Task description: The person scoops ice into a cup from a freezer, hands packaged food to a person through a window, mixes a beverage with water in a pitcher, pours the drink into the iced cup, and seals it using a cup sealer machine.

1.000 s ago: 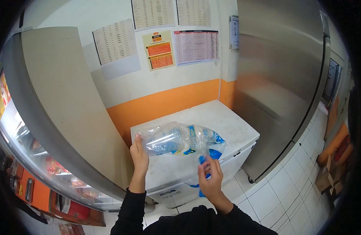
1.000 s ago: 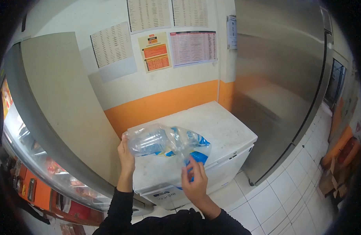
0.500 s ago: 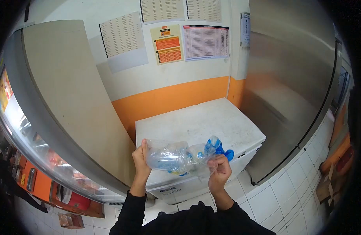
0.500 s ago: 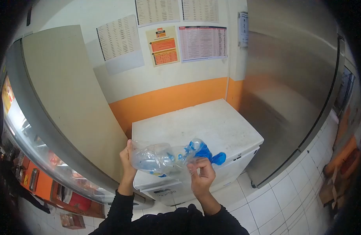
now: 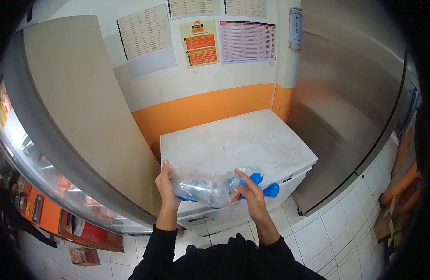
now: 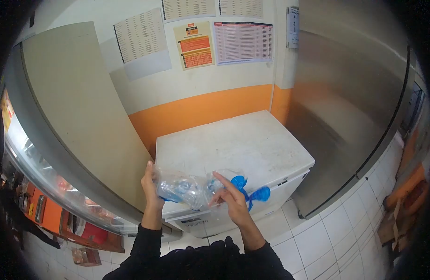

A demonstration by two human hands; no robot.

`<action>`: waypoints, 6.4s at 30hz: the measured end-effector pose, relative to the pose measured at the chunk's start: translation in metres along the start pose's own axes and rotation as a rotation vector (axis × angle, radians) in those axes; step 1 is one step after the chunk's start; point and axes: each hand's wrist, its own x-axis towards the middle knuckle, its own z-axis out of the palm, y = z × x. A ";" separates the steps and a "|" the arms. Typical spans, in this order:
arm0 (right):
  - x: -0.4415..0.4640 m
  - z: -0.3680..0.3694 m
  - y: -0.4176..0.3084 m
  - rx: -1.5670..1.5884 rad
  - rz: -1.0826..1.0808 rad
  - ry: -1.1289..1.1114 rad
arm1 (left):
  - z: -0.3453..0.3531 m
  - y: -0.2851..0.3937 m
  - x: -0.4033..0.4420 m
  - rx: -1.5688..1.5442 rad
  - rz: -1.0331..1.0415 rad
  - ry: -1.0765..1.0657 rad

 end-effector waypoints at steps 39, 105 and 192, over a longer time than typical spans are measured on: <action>-0.008 0.063 -0.011 -0.844 -0.178 0.178 | 0.008 0.039 -0.073 1.317 0.837 -0.664; -0.037 -0.027 -0.037 -0.590 -0.287 0.329 | 0.120 0.223 -0.008 1.123 1.228 -0.876; 0.083 -0.258 0.515 -1.551 0.438 -0.645 | 0.059 -0.114 0.462 1.285 0.797 -0.355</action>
